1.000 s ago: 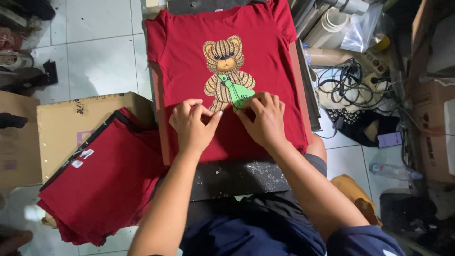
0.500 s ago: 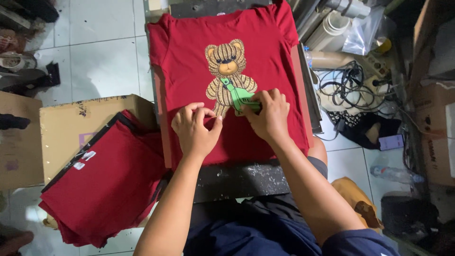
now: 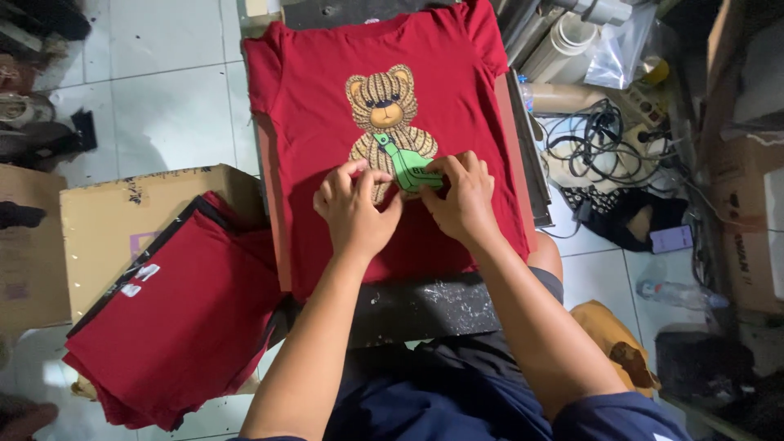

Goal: The person places a red t-shirt with a bull graphic onto a heat press machine, smooths it out, and operates the press. They then remove the shirt and place a second red t-shirt with a teddy bear graphic onto the press, smoothing it before operating the machine again.

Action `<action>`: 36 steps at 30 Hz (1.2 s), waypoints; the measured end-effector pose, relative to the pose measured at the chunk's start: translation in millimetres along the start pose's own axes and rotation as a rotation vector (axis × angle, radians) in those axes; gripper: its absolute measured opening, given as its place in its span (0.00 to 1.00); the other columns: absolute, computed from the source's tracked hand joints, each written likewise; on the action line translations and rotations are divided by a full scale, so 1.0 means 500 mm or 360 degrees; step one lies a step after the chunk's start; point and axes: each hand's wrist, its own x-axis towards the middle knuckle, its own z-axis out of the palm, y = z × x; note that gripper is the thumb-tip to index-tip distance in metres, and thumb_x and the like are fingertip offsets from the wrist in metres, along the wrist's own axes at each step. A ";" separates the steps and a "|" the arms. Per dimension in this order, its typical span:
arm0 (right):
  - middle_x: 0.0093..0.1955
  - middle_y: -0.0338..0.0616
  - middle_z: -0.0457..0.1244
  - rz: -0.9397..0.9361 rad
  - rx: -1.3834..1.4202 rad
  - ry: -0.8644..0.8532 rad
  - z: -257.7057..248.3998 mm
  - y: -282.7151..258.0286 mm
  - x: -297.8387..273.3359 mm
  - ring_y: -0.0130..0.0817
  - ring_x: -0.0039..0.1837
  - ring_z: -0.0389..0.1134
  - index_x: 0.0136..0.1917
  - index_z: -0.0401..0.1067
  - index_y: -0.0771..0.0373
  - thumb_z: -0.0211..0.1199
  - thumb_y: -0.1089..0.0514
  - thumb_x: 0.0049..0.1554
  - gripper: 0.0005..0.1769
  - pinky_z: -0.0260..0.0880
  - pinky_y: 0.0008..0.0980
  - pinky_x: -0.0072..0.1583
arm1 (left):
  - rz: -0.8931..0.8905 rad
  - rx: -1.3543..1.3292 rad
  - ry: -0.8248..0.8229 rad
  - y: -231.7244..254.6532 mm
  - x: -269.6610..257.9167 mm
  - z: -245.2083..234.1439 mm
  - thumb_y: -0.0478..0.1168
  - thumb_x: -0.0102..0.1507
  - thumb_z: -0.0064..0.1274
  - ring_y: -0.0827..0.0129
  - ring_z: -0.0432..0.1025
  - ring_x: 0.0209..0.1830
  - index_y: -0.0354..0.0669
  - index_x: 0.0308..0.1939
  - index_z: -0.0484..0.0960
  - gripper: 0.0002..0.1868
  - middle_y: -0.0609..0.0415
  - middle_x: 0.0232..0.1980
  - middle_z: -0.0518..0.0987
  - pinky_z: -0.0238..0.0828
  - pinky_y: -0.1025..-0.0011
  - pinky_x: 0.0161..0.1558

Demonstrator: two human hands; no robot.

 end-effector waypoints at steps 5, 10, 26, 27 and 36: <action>0.52 0.39 0.58 0.0001 -0.0066 0.0054 0.007 -0.004 0.002 0.47 0.57 0.61 0.54 0.72 0.45 0.74 0.48 0.47 0.21 0.59 0.47 0.56 | 0.0111 0.0071 -0.0016 0.002 -0.008 -0.006 0.52 0.55 0.63 0.53 0.62 0.66 0.65 0.48 0.75 0.19 0.60 0.62 0.69 0.55 0.43 0.59; 0.52 0.38 0.57 -0.0021 -0.0131 0.0092 0.012 -0.008 -0.007 0.45 0.57 0.60 0.55 0.71 0.46 0.72 0.48 0.51 0.19 0.59 0.45 0.56 | 0.0166 0.0079 -0.0048 0.022 -0.005 -0.028 0.50 0.57 0.57 0.48 0.62 0.67 0.60 0.55 0.72 0.22 0.49 0.66 0.68 0.55 0.39 0.61; 0.63 0.42 0.64 -0.0646 -0.0519 0.0291 0.004 -0.043 -0.015 0.44 0.68 0.62 0.57 0.75 0.53 0.63 0.51 0.57 0.15 0.60 0.46 0.60 | 0.0309 0.0166 -0.0322 0.030 -0.006 -0.032 0.48 0.67 0.44 0.50 0.56 0.79 0.57 0.66 0.71 0.22 0.51 0.77 0.66 0.51 0.37 0.69; 0.64 0.40 0.64 -0.0722 -0.0499 0.0284 0.008 -0.048 -0.020 0.42 0.70 0.62 0.57 0.75 0.52 0.62 0.50 0.58 0.14 0.60 0.45 0.61 | 0.0323 0.0220 -0.0316 0.028 -0.007 -0.030 0.49 0.67 0.44 0.51 0.56 0.80 0.59 0.71 0.68 0.27 0.52 0.78 0.65 0.51 0.38 0.69; 0.60 0.39 0.59 -0.0552 -0.0639 0.0217 -0.003 -0.052 -0.009 0.44 0.64 0.60 0.71 0.67 0.46 0.59 0.45 0.60 0.26 0.58 0.46 0.59 | 0.0585 0.0342 0.0146 -0.059 0.052 0.077 0.55 0.54 0.58 0.59 0.66 0.57 0.66 0.57 0.77 0.26 0.62 0.55 0.71 0.66 0.50 0.52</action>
